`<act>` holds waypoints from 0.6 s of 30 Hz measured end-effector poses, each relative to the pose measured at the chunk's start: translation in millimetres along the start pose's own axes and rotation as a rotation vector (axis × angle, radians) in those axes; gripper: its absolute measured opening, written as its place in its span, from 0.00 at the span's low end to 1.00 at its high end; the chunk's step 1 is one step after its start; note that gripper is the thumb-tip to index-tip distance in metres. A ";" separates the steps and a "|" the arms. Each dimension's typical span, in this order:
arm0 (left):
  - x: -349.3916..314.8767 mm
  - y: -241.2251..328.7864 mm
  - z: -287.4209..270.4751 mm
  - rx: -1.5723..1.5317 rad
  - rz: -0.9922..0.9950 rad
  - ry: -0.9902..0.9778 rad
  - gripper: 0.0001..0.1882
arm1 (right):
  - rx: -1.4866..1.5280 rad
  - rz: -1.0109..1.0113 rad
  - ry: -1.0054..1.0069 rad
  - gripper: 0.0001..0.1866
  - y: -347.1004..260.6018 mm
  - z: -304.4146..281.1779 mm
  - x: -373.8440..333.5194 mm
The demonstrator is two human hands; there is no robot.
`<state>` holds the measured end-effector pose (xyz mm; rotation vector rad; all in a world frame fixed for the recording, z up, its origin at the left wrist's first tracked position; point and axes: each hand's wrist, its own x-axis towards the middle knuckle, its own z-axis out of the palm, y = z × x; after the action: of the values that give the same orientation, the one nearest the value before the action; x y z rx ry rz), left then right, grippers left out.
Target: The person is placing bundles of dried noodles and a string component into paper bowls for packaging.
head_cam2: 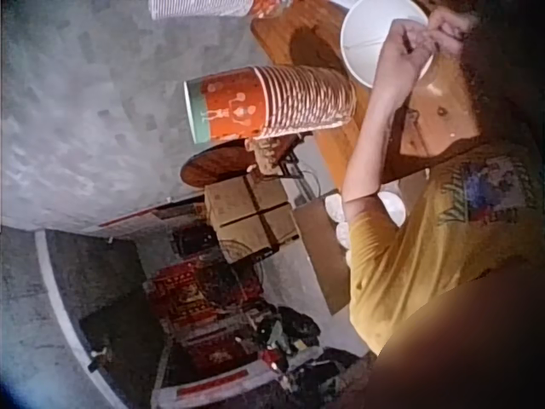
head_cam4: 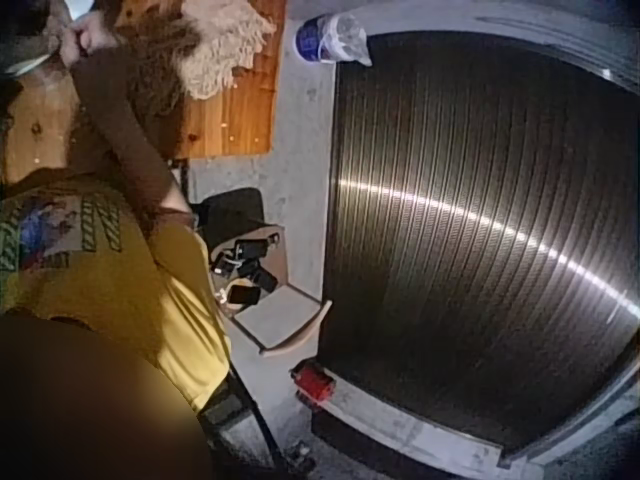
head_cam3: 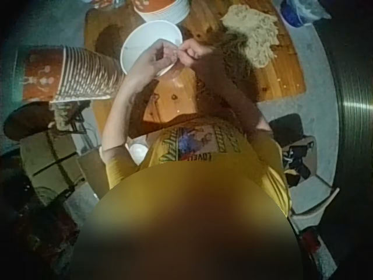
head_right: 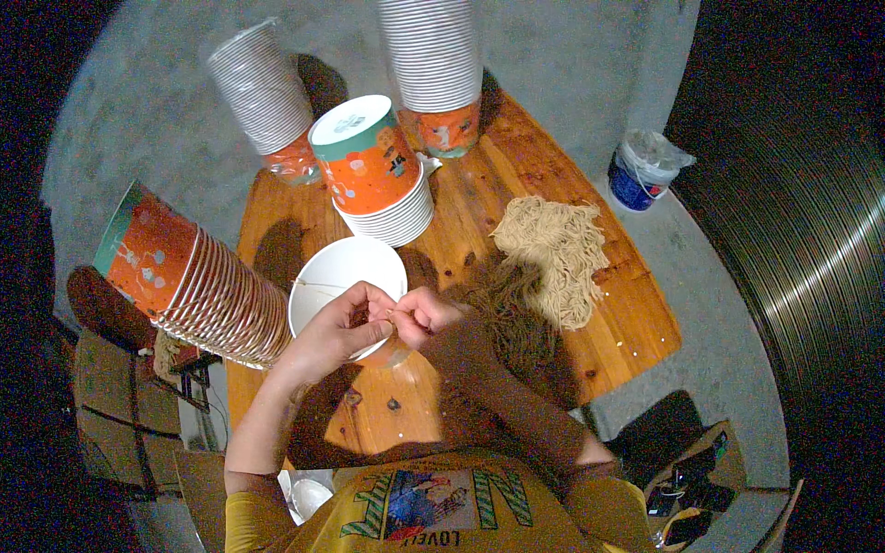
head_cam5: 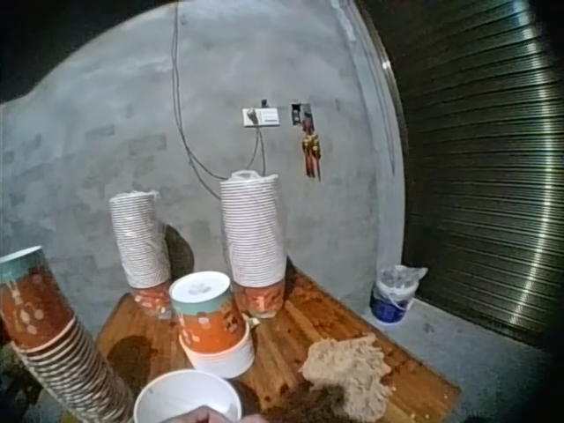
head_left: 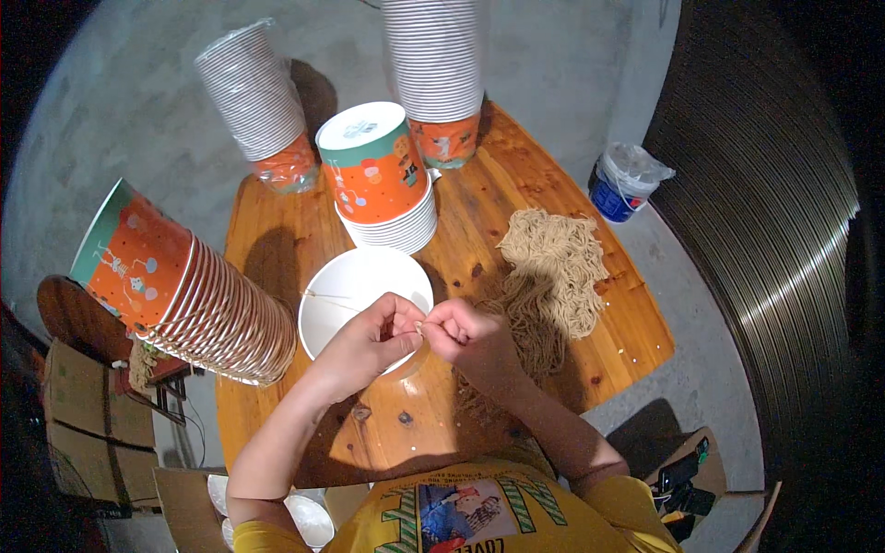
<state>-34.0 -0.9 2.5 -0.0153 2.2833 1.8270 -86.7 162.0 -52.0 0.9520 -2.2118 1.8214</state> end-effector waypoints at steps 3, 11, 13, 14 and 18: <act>-0.1 1.0 -0.8 0.045 -0.008 0.014 0.07 | 0.011 0.016 -0.003 0.04 0.4 0.7 -0.6; -4.4 6.0 9.6 0.507 0.235 0.231 0.04 | 0.043 0.094 -0.062 0.06 4.5 2.6 -6.1; -3.0 -0.6 10.2 0.648 0.405 0.315 0.04 | -0.026 0.008 -0.005 0.06 4.1 4.0 -6.6; -3.7 -0.8 11.1 0.647 0.405 0.315 0.04 | -0.027 0.009 -0.004 0.06 5.0 4.7 -6.9; -5.9 3.8 15.9 0.586 0.308 0.324 0.04 | -0.090 -0.152 0.081 0.06 10.2 8.8 -5.9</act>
<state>-26.2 14.6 4.0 0.1518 3.1200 1.2635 -84.9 157.0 -65.7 0.9807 -2.0924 1.6509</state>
